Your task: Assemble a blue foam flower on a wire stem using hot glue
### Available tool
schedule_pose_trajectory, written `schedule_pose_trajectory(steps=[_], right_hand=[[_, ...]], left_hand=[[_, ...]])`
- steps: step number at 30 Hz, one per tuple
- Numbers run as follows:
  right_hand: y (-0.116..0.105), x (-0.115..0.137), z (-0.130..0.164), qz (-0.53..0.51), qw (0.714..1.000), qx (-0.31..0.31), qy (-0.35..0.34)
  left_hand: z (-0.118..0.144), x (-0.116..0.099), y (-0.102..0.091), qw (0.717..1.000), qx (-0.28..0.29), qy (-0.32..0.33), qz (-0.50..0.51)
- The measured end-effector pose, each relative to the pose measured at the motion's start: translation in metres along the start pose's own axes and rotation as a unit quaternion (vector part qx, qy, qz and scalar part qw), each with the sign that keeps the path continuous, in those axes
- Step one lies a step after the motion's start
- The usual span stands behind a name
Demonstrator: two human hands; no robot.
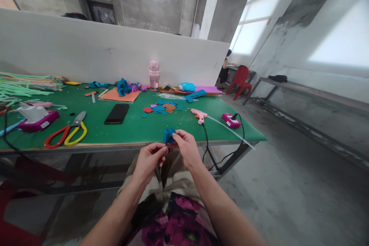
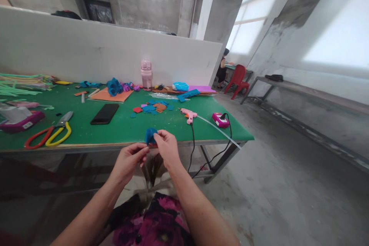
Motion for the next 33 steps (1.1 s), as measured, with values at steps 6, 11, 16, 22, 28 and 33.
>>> schedule_pose_trajectory(steps=[6,11,16,22,28,33], right_hand=[[-0.001,0.001,0.001,-0.002,1.000,-0.006,0.000],[-0.001,-0.002,0.003,-0.013,1.000,-0.003,0.005],[0.004,-0.008,0.006,-0.046,0.999,0.022,0.016],[0.012,-0.008,0.014,-0.049,0.997,0.056,0.001],[0.012,-0.007,0.016,-0.030,0.998,0.055,-0.028],[0.012,-0.008,0.016,0.002,0.997,0.060,-0.046]], left_hand=[[0.001,0.001,0.001,1.000,-0.001,-0.005,0.003],[0.001,0.002,0.001,1.000,0.002,-0.010,0.007],[0.000,0.002,-0.002,1.000,-0.009,-0.010,-0.002],[-0.001,0.002,-0.004,1.000,-0.019,0.005,-0.002],[0.000,0.002,-0.005,0.999,-0.033,-0.004,-0.002],[0.000,0.003,-0.004,0.999,-0.034,-0.008,-0.002]])
Point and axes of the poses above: each hand's wrist, its own z-axis away from the middle knuckle, its own y-axis out of the palm, x = y × z, the point moved 10 cm from there along -z, towards the middle knuckle, and after that the axes turned 4 degrees about -z, right-handed, at the moved point
